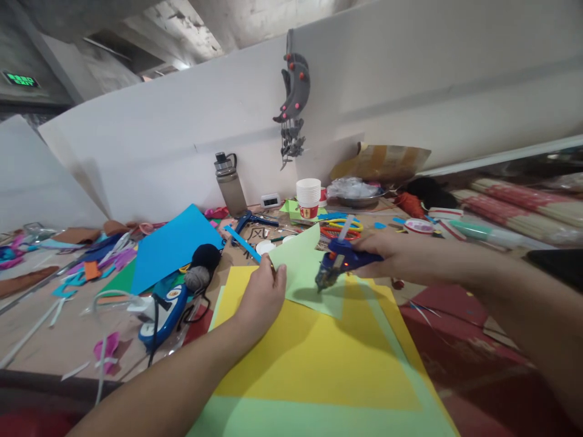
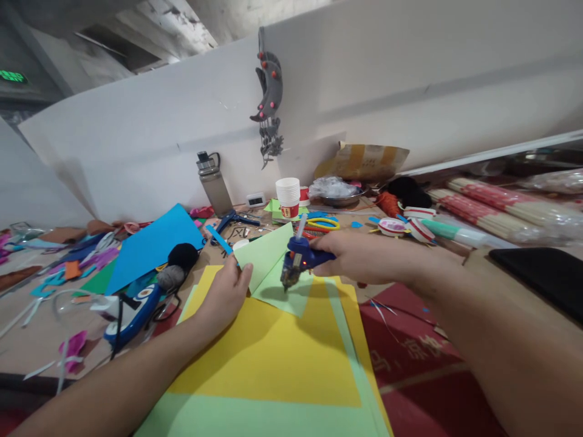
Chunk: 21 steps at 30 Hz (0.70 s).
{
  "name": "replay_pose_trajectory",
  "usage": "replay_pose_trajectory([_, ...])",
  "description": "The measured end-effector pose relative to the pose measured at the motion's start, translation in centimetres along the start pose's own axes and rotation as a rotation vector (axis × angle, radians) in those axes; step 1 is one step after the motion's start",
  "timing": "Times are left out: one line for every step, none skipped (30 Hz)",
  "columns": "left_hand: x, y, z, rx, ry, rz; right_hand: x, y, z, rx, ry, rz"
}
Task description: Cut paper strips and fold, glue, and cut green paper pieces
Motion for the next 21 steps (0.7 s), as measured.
replay_pose_trajectory([0.0, 0.0, 0.0, -0.003, 0.005, -0.002, 0.5, 0.2, -0.3, -0.001, 0.009, 0.004])
replay_pose_trajectory([-0.1, -0.1, 0.0, -0.008, 0.010, -0.006, 0.9, 0.3, -0.6, -0.026, 0.024, 0.025])
replay_pose_trajectory([-0.1, -0.1, 0.0, -0.012, 0.011, -0.010, 1.0, 0.5, -0.9, -0.033, 0.057, 0.057])
replay_pose_trajectory([-0.1, -0.1, 0.0, -0.013, 0.008, -0.016, 0.8, 0.4, -1.3, -0.060, 0.090, 0.081])
replay_pose_trajectory([-0.1, -0.1, 0.0, -0.010, 0.002, -0.019, 0.4, 0.4, -1.5, -0.082, 0.120, 0.093])
replay_pose_trajectory([-0.1, -0.1, 0.0, -0.006, -0.002, -0.018, -0.3, 0.5, -1.8, -0.094, 0.150, 0.089])
replay_pose_trajectory([-0.1, -0.1, 0.0, -0.003, -0.004, -0.015, -1.2, 0.6, -2.0, -0.104, 0.173, 0.071])
replay_pose_trajectory([-0.1, -0.1, 0.0, -0.003, -0.002, -0.012, -2.1, 0.7, -2.2, -0.111, 0.195, 0.056])
replay_pose_trajectory([-0.1, -0.2, 0.0, -0.005, 0.004, -0.010, -2.8, 0.6, -2.3, -0.135, 0.195, 0.070])
replay_pose_trajectory([-0.2, -0.2, 0.0, -0.009, 0.011, -0.006, -3.2, 0.4, -2.4, -0.176, 0.188, 0.099])
replay_pose_trajectory([-0.2, -0.2, 0.0, -0.012, 0.014, -0.002, -3.4, 0.3, -2.5, -0.200, 0.183, 0.112])
replay_pose_trajectory([-0.2, -0.2, 0.0, -0.013, 0.013, 0.002, -3.3, 0.2, -2.5, -0.216, 0.179, 0.120])
replay_pose_trajectory([-0.2, -0.2, 0.1, -0.012, 0.010, 0.005, -3.0, 0.3, -2.4, -0.217, 0.177, 0.115])
replay_pose_trajectory([-0.1, -0.2, 0.0, -0.010, 0.005, 0.008, -2.5, 0.4, -2.3, -0.198, 0.174, 0.097])
replay_pose_trajectory([-0.1, -0.2, 0.0, -0.009, 0.000, 0.009, -1.9, 0.5, -2.2, -0.184, 0.166, 0.083])
replay_pose_trajectory([0.0, -0.2, 0.0, -0.010, -0.001, 0.011, -1.0, 0.5, -2.0, -0.159, 0.135, 0.070])
replay_pose_trajectory([-0.1, -0.2, 0.0, -0.011, 0.002, 0.014, -0.3, 0.6, -1.8, -0.135, 0.107, 0.054])
replay_pose_trajectory([-0.1, -0.2, 0.0, -0.013, 0.009, 0.021, 0.2, 0.5, -1.5, -0.111, 0.080, 0.035])
replay_pose_trajectory([-0.1, -0.2, 0.0, -0.013, 0.016, 0.030, 0.2, 0.5, -1.3, -0.078, 0.088, 0.016])
replay_pose_trajectory([-0.2, -0.2, 0.0, -0.013, 0.022, 0.040, 0.0, 0.5, -1.0, -0.047, 0.112, 0.002])
replay_pose_trajectory([-0.2, -0.2, 0.0, -0.012, 0.026, 0.046, -0.5, 0.3, -0.8, -0.035, 0.136, -0.003])
Point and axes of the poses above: each hand's wrist, its own z-axis away from the middle knuckle, its own y-axis out of the palm, x = y × z, the point moved 8 cm from there along -z, towards the middle knuckle, and after that the axes turned 4 degrees about x, right-handed, at the moved point
